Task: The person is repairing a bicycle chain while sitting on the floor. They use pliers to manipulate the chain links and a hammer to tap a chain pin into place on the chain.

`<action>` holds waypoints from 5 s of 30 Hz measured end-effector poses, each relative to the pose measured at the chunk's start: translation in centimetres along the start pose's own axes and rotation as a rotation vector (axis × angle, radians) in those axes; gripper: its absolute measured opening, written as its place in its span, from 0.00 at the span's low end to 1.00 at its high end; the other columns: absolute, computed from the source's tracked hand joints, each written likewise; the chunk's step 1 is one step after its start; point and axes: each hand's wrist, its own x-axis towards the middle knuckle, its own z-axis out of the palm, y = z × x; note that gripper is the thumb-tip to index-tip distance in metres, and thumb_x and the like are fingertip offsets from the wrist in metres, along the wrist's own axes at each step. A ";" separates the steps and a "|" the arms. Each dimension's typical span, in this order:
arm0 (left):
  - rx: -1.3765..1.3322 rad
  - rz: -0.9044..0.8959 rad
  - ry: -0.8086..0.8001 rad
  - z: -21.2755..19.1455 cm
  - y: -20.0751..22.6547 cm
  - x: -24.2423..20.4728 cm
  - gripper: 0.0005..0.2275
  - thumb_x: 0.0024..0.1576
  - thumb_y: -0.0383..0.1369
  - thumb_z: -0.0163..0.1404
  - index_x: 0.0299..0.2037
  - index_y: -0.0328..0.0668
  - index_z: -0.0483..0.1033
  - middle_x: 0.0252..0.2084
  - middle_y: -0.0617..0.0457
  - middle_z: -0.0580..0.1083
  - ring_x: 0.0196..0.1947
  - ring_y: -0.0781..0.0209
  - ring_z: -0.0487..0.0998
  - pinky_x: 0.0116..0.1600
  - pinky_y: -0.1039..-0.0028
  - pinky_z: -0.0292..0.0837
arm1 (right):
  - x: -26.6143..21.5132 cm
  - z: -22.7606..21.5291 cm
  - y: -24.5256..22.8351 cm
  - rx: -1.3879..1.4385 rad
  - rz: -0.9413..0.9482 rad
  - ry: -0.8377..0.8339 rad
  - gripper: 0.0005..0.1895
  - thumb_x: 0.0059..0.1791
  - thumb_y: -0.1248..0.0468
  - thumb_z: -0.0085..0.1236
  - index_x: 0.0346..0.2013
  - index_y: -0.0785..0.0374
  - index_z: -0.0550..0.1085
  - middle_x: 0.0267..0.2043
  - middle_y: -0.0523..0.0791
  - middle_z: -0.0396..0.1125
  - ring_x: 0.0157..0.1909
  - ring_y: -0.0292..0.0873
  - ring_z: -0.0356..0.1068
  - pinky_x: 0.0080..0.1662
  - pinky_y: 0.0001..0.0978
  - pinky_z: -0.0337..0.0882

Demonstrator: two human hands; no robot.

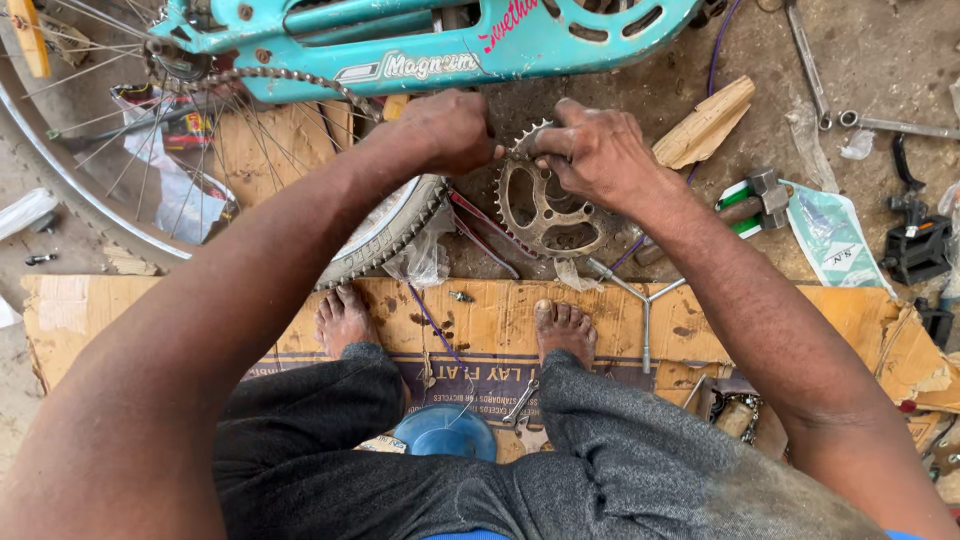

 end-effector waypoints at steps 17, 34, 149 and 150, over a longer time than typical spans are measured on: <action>-0.033 -0.030 -0.002 0.9 0.3 -0.3 0.17 0.62 0.47 0.53 0.46 0.40 0.81 0.42 0.46 0.79 0.38 0.55 0.80 0.45 0.62 0.78 | -24.2 13.7 6.7 0.011 1.407 0.455 0.41 0.42 0.55 0.77 0.57 0.74 0.62 0.51 0.62 0.66 0.51 0.62 0.68 0.52 0.60 0.68; 0.008 0.015 0.069 1.4 0.1 -0.5 0.19 0.61 0.49 0.54 0.45 0.37 0.80 0.40 0.44 0.78 0.37 0.55 0.79 0.44 0.61 0.79 | -18.0 -1.8 -8.2 0.837 0.982 0.437 0.30 0.52 0.63 0.54 0.67 0.67 0.58 0.40 0.53 0.69 0.24 0.40 0.69 0.25 0.35 0.76; -0.342 0.546 0.486 9.6 -0.6 -5.4 0.10 0.63 0.34 0.50 0.45 0.36 0.80 0.39 0.45 0.76 0.35 0.52 0.78 0.42 0.58 0.76 | -4.0 5.0 -10.7 1.338 0.862 0.282 0.11 0.59 0.64 0.56 0.43 0.73 0.77 0.33 0.56 0.70 0.26 0.42 0.65 0.28 0.36 0.66; -0.380 0.585 0.508 9.3 -1.0 -5.4 0.10 0.62 0.35 0.52 0.46 0.36 0.80 0.39 0.45 0.77 0.37 0.52 0.79 0.45 0.58 0.77 | -3.9 5.0 -10.4 1.239 0.833 0.262 0.11 0.60 0.65 0.57 0.43 0.74 0.78 0.33 0.58 0.68 0.27 0.44 0.64 0.31 0.39 0.64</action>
